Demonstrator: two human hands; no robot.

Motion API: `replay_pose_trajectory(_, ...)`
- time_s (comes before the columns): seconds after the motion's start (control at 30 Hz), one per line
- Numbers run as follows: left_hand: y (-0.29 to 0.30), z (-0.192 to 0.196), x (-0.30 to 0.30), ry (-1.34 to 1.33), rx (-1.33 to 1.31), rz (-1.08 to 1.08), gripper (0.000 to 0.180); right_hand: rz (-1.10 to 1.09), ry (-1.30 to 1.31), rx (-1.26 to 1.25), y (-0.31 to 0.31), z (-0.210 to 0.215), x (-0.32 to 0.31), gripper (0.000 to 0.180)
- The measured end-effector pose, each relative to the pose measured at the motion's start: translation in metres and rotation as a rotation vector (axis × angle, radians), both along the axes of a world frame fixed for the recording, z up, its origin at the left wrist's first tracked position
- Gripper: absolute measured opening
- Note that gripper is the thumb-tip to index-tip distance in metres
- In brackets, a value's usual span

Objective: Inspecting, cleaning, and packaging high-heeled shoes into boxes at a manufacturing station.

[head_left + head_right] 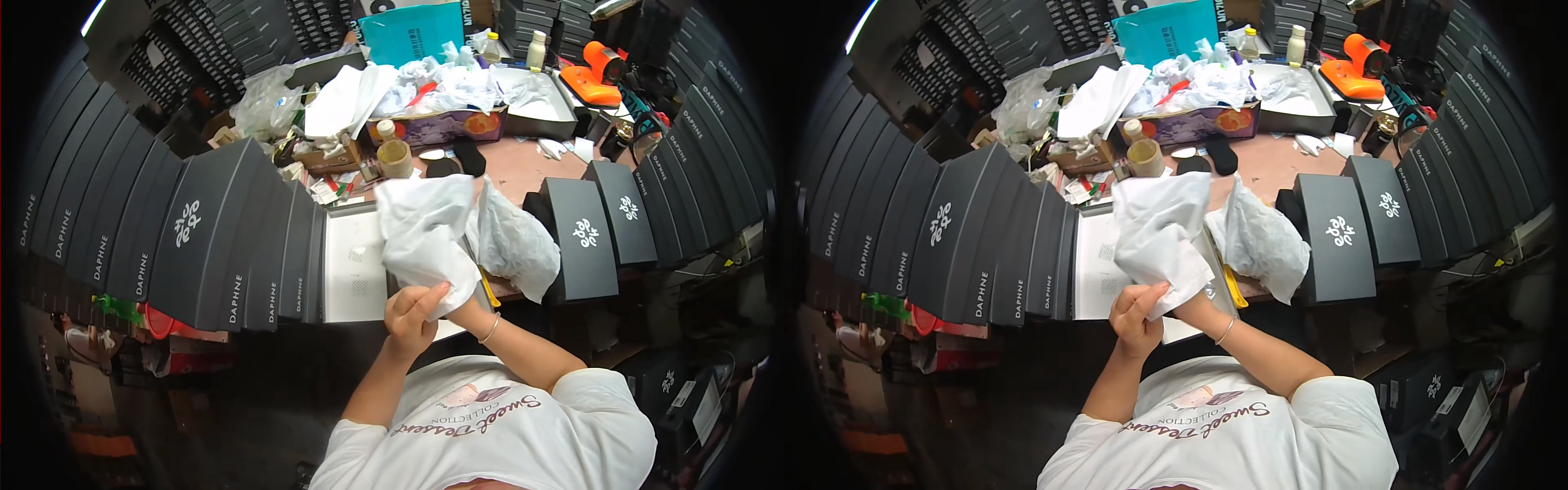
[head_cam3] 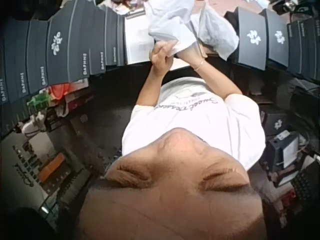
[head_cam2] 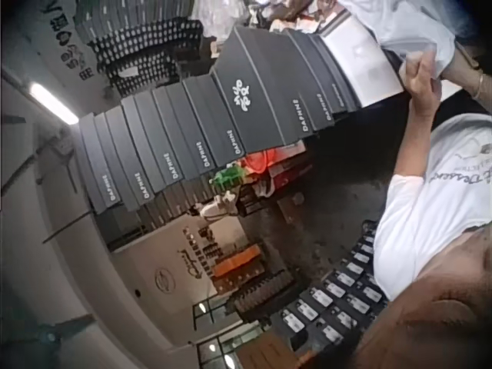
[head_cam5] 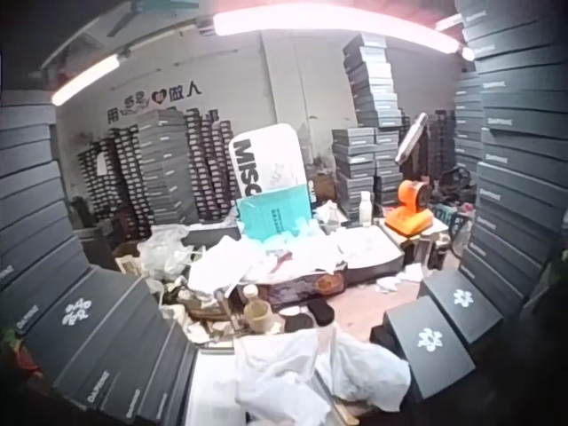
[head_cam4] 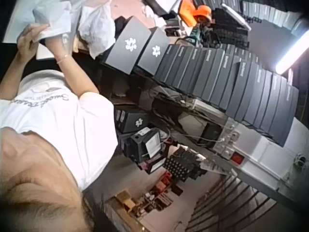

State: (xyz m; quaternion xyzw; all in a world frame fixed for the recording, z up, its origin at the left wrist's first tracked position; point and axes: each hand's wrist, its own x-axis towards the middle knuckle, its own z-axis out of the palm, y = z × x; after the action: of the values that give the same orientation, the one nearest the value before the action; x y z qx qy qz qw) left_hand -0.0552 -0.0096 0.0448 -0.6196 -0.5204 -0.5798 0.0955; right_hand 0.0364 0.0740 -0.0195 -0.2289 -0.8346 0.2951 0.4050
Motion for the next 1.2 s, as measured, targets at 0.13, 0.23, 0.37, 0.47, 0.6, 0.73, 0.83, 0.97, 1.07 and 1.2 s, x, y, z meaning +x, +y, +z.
replay_pose_trajectory(0.13,-0.017,-0.007,0.009,0.076,-0.002,-0.150,0.035,0.419,0.034,-0.508,0.029,0.017,0.006,0.047)
replay_pose_trajectory(0.23,-0.021,-0.018,0.019,0.019,-0.058,-0.209,0.038,0.423,0.129,-0.601,0.025,0.038,0.009,0.039)
replay_pose_trajectory(0.37,-0.015,-0.014,0.009,-0.042,-0.073,0.008,0.020,0.334,-0.307,-0.015,0.060,-0.049,-0.003,0.032)
replay_pose_trajectory(0.47,-0.005,-0.022,-0.022,-0.394,-0.146,0.301,0.017,0.484,-0.252,0.207,0.079,0.024,-0.023,0.019)
replay_pose_trajectory(0.6,0.006,-0.002,-0.042,-0.904,-0.048,0.118,0.016,0.367,-0.779,0.021,0.034,0.145,0.018,0.020)
replay_pose_trajectory(0.73,-0.003,0.010,-0.048,-0.729,-0.066,0.164,0.013,0.491,-0.362,0.503,0.036,0.161,0.055,0.022)
replay_pose_trajectory(0.83,-0.006,0.015,-0.041,-0.610,-0.169,0.157,0.012,0.439,-0.531,0.651,0.042,0.131,0.076,0.018)
replay_pose_trajectory(0.97,-0.007,0.023,-0.039,-0.437,-0.179,0.082,0.009,0.124,-0.008,0.796,0.037,0.112,0.079,0.021)
replay_pose_trajectory(1.07,-0.010,0.042,-0.020,-0.335,-0.259,-0.027,0.009,0.454,0.029,-0.125,0.035,0.099,0.052,0.015)
replay_pose_trajectory(1.2,-0.011,0.035,-0.017,-0.315,-0.060,-0.054,0.031,0.541,0.144,-0.262,0.033,0.101,0.022,0.014)
